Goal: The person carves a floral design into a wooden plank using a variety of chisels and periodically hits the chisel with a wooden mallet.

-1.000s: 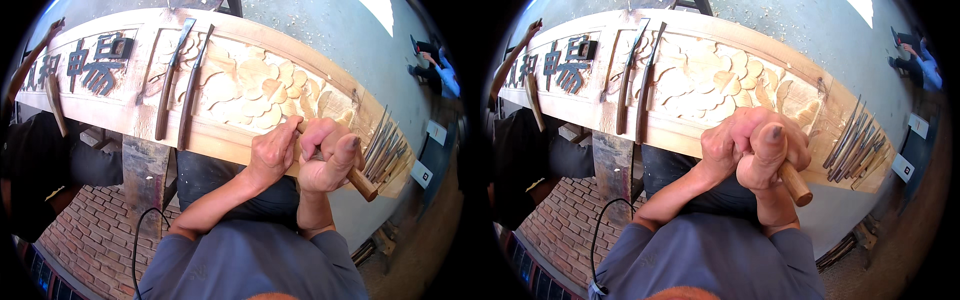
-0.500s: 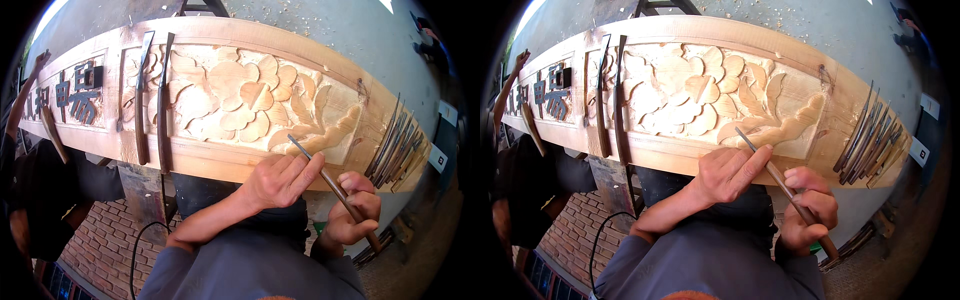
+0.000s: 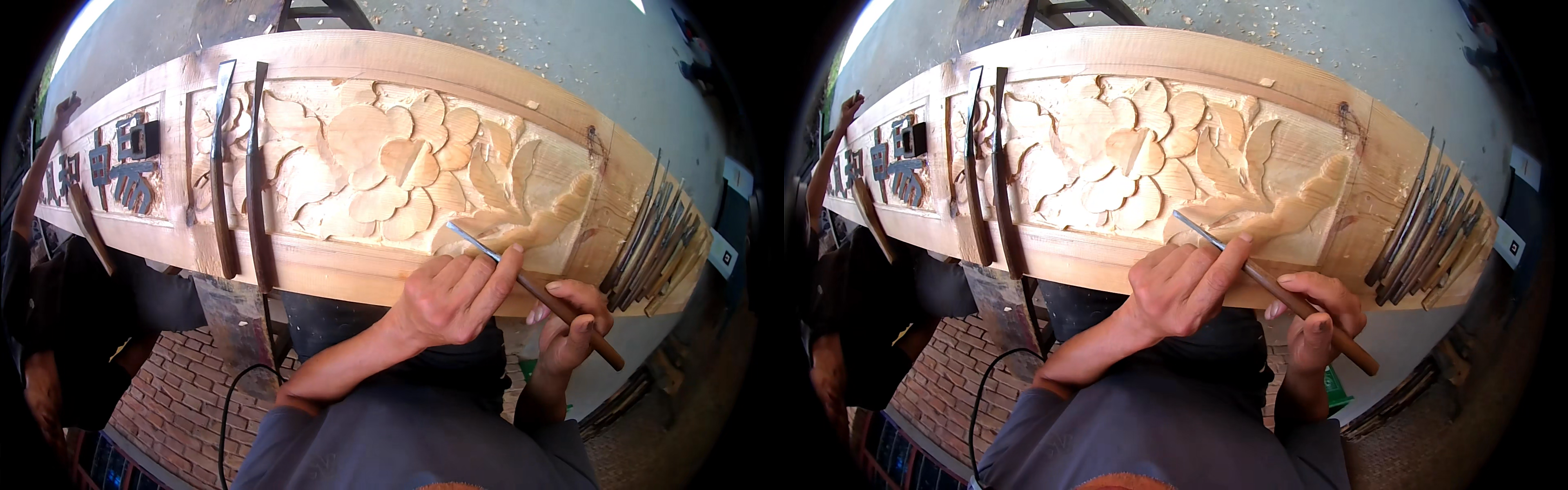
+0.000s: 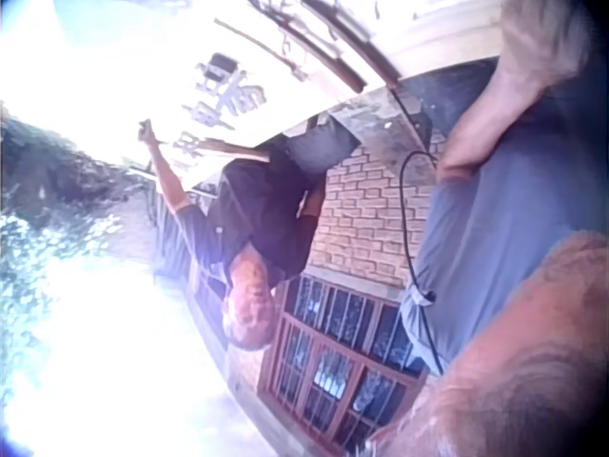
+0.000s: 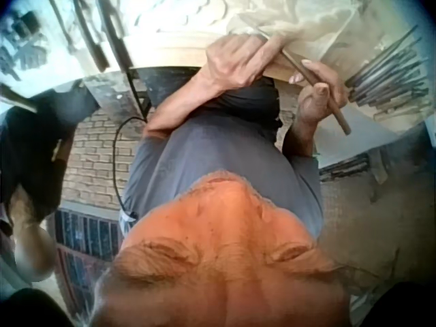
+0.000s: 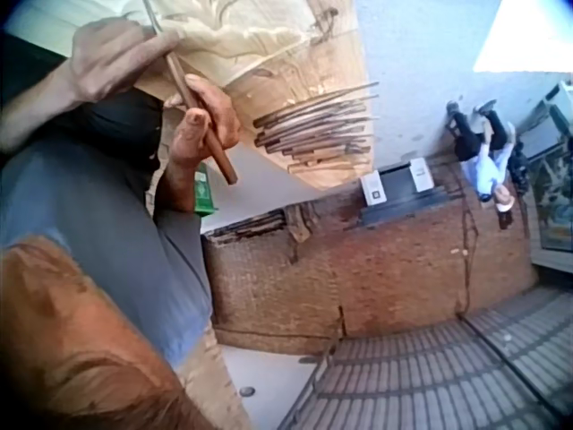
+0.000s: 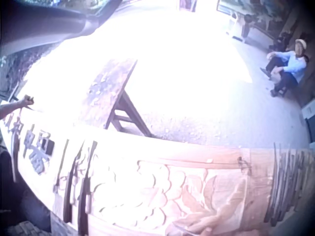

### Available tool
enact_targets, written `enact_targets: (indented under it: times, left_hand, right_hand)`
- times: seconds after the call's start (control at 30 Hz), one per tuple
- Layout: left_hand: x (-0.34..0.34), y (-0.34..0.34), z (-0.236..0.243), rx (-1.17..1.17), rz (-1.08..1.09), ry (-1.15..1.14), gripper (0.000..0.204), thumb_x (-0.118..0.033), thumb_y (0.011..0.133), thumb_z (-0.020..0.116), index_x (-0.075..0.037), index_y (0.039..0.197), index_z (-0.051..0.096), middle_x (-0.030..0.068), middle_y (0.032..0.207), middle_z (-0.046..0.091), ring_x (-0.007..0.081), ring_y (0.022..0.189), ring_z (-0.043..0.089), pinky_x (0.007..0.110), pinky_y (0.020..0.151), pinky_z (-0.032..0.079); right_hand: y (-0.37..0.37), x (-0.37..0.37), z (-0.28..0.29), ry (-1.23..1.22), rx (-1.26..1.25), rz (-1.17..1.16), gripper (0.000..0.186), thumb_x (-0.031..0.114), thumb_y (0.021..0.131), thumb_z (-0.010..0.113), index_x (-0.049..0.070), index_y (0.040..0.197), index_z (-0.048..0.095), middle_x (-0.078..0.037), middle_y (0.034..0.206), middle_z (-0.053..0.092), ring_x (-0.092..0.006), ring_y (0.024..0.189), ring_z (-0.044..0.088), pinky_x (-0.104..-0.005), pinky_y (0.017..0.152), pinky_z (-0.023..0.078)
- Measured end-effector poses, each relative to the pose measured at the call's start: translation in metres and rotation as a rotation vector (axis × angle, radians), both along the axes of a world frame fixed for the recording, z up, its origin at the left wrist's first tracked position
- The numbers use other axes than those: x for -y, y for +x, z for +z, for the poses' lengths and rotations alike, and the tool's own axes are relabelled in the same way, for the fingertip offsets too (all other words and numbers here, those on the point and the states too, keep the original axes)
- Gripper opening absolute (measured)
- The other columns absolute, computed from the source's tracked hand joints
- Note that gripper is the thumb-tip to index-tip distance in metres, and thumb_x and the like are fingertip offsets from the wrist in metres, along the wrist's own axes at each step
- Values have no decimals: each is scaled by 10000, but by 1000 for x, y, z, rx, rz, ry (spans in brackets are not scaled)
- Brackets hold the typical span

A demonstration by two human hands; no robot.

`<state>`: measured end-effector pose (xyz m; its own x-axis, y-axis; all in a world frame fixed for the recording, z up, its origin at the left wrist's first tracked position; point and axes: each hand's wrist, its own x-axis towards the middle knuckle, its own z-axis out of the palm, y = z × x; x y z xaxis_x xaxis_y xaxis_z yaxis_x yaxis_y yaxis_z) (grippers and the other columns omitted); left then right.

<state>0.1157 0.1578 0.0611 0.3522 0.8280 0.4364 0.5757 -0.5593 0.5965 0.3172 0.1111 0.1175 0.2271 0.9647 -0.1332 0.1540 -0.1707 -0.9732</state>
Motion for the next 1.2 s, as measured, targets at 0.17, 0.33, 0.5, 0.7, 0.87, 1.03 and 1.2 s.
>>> enact_targets:
  times: [0.17, 0.33, 0.5, 0.7, 0.87, 1.03, 1.2]
  left_hand:
    - [3, -5, 0, 78, -25, 13, 473, -21, 871, 788, 56, 1338, 780, 7, 762, 596, 119, 588, 556, 289, 509, 420]
    - [5, -6, -2, 164, -18, 20, 470, -25, 870, 795, 64, 1331, 775, 25, 775, 649, 119, 587, 574, 283, 517, 442]
    - [-1, -4, -2, 163, -102, -83, 518, -95, 917, 784, 53, 1411, 731, 93, 945, 768, 144, 638, 638, 300, 530, 482]
    - [0, -3, -2, 134, -85, -91, 551, -98, 917, 778, 52, 1443, 713, 92, 972, 766, 150, 651, 641, 308, 539, 498]
    - [-3, -2, -1, 135, -57, -114, 561, -49, 885, 789, 66, 1429, 708, 83, 927, 743, 159, 648, 639, 313, 548, 506]
    - [0, -2, -5, 150, -7, -142, 526, 2, 870, 785, 72, 1386, 709, 94, 916, 743, 182, 655, 658, 319, 565, 523]
    - [0, -4, -3, 226, 27, -182, 516, 20, 886, 761, 69, 1396, 694, 141, 987, 789, 195, 682, 700, 334, 580, 543]
  right_hand:
    - [-2, -4, 8, 7, -8, 18, 671, 579, 1080, 740, -92, 1079, 728, -147, 823, 713, -215, 659, 710, -333, 586, 560]
    - [-7, -7, 17, 161, 153, 110, 552, 482, 1107, 714, -71, 1108, 706, -174, 881, 674, -224, 663, 640, -341, 578, 521]
    - [-10, -20, 30, 225, 383, 218, 322, 237, 1057, 653, -77, 1096, 714, -192, 894, 707, -253, 661, 673, -358, 614, 538]
    - [-15, -20, 29, 206, 403, 122, 276, 238, 1062, 695, -32, 1096, 747, -157, 803, 758, -247, 651, 729, -341, 608, 559]
    - [-17, -25, 31, 159, 434, 141, 242, 184, 1033, 718, -48, 1085, 764, -163, 842, 777, -253, 693, 754, -338, 644, 572]
    - [-23, -47, 45, 114, 493, 258, 190, 128, 948, 761, -29, 1052, 778, -170, 851, 774, -278, 730, 765, -354, 650, 570]
    - [-21, -58, 47, 236, 561, 386, 195, 111, 887, 781, -10, 1040, 791, -173, 840, 758, -281, 713, 741, -373, 634, 561]
